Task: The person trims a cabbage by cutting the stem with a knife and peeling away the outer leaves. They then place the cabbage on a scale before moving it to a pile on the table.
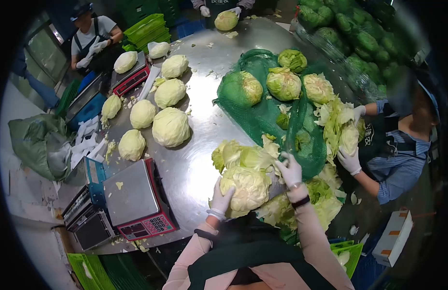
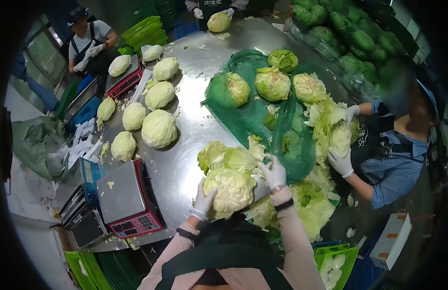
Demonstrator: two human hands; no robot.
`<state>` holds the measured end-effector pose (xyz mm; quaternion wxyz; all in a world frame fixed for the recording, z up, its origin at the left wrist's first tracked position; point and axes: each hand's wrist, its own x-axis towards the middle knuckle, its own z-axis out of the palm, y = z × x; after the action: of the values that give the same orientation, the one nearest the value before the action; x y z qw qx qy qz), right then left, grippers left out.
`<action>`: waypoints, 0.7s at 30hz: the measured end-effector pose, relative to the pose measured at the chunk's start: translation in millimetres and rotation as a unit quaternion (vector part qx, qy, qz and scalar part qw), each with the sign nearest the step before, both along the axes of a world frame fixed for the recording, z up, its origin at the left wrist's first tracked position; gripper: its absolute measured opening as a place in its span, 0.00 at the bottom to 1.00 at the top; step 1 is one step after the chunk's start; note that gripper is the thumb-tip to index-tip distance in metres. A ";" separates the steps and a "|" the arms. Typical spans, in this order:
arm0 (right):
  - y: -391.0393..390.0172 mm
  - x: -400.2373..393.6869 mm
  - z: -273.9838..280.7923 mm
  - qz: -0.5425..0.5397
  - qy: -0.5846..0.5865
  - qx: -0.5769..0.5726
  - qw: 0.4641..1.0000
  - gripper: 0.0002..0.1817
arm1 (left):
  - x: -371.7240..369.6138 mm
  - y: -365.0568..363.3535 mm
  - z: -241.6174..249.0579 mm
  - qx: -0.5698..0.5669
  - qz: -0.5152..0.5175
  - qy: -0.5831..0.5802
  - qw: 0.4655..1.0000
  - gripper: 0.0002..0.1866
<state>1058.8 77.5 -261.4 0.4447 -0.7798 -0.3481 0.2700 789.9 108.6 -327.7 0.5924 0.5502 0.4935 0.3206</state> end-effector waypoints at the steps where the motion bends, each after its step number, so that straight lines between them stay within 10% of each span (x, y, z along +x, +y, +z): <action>1: -16.3 -3.8 -7.7 0.006 0.018 0.004 1.000 0.22 | 2.1 -6.2 2.9 0.021 0.022 0.059 0.998 0.39; 4: -77.0 -37.6 -41.4 0.046 0.128 0.004 0.991 0.19 | 1.3 -24.5 17.9 0.065 0.051 0.091 0.992 0.35; 6: -77.3 -69.5 -16.6 0.001 0.358 -0.054 0.932 0.22 | -15.9 -21.9 41.2 -0.270 0.080 -0.004 0.959 0.30; 8: -64.5 -74.3 -35.0 0.018 0.295 -0.063 0.953 0.27 | -32.2 -10.3 43.9 -0.327 0.035 -0.001 0.944 0.27; 10: -44.8 -74.2 -46.0 0.081 0.029 0.050 0.995 0.32 | -25.5 18.2 72.7 0.149 0.004 0.158 0.976 0.26; 12: -25.2 -67.3 -41.1 0.137 0.016 0.036 0.990 0.30 | -18.0 54.0 64.6 0.335 -0.052 0.210 0.917 0.31; 16: -8.4 -53.3 -30.3 0.186 0.025 -0.023 0.982 0.29 | 0.9 80.6 47.8 0.355 -0.210 0.168 0.895 0.40; 18: -24.2 -57.2 1.6 0.153 -0.112 -0.038 0.981 0.25 | -0.4 78.3 49.9 0.113 -0.213 0.156 0.958 0.47; 21: -69.8 -76.9 16.7 0.085 0.222 -0.067 0.969 0.20 | -3.2 61.6 42.8 0.161 -0.165 0.166 0.959 0.47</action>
<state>981.9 7.7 -244.6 0.4333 -0.6959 -0.2869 0.4956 786.7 170.2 -284.9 0.4504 0.7574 0.4295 0.1974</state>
